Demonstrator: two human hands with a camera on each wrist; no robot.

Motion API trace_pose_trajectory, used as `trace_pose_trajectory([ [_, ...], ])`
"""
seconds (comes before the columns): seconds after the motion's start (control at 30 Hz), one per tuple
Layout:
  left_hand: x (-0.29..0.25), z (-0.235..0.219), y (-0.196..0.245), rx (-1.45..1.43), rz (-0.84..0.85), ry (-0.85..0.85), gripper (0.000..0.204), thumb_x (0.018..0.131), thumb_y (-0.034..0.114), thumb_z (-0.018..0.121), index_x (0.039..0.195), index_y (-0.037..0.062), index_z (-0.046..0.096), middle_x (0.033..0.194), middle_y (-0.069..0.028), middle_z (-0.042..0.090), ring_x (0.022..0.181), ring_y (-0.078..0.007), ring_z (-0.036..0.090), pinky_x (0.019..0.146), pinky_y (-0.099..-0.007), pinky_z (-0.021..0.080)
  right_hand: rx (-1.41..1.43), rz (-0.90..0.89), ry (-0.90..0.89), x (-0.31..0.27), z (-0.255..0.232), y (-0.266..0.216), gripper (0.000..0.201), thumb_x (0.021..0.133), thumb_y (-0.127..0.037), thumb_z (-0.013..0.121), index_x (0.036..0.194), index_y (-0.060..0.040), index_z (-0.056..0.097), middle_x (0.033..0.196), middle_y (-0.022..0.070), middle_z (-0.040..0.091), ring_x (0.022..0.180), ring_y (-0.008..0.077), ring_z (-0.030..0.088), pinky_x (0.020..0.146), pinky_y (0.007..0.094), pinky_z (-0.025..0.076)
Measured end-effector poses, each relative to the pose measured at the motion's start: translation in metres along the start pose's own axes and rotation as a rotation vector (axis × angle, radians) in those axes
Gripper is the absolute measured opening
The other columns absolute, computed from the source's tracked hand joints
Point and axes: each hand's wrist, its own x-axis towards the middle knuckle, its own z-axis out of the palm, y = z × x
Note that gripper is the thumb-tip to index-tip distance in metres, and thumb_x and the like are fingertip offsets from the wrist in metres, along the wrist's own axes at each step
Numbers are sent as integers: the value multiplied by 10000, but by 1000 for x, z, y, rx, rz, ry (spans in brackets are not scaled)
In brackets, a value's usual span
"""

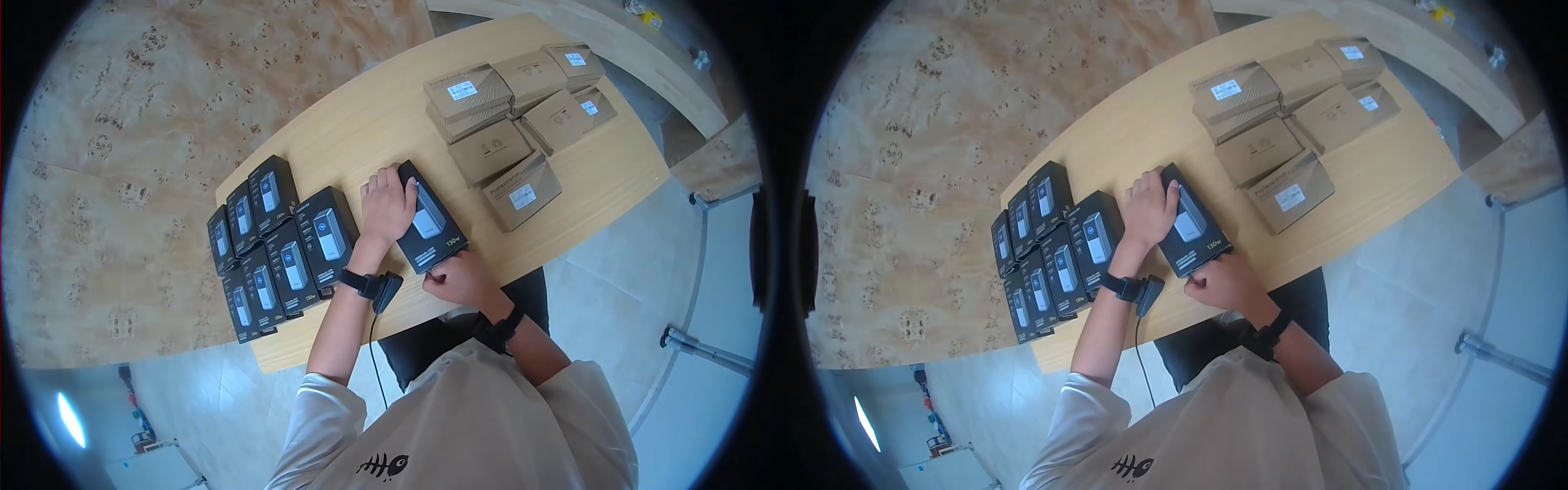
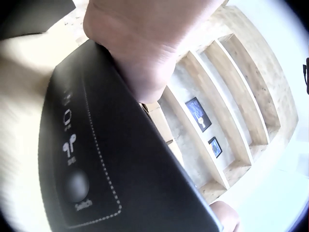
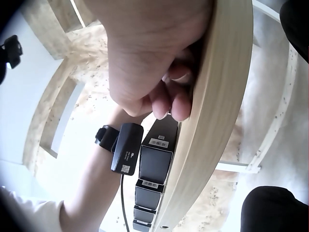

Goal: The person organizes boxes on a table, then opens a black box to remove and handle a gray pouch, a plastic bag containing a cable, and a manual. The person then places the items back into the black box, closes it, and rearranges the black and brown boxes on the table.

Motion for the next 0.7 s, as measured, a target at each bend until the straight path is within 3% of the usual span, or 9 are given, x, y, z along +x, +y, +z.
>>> trace_pose_trajectory([
  [0.53, -6, 1, 7, 33, -27, -19, 483, 1060, 350, 507, 1391, 0, 539, 1221, -199, 630, 1168, -376, 595, 1030, -499, 410, 32, -57, 74, -1, 0, 0, 283, 753, -242, 746, 534, -80, 669, 533, 121, 601, 507, 343, 615, 557, 424, 525],
  [0.7, -9, 1, 10, 41, -57, -23, 491, 1058, 351, 500, 1394, -6, 531, 1227, -213, 622, 1170, -386, 592, 1041, -507, 405, 40, -103, 119, -1, -3, 1, 272, 752, -155, 762, 537, -62, 626, 535, 119, 589, 502, 336, 603, 523, 413, 500],
])
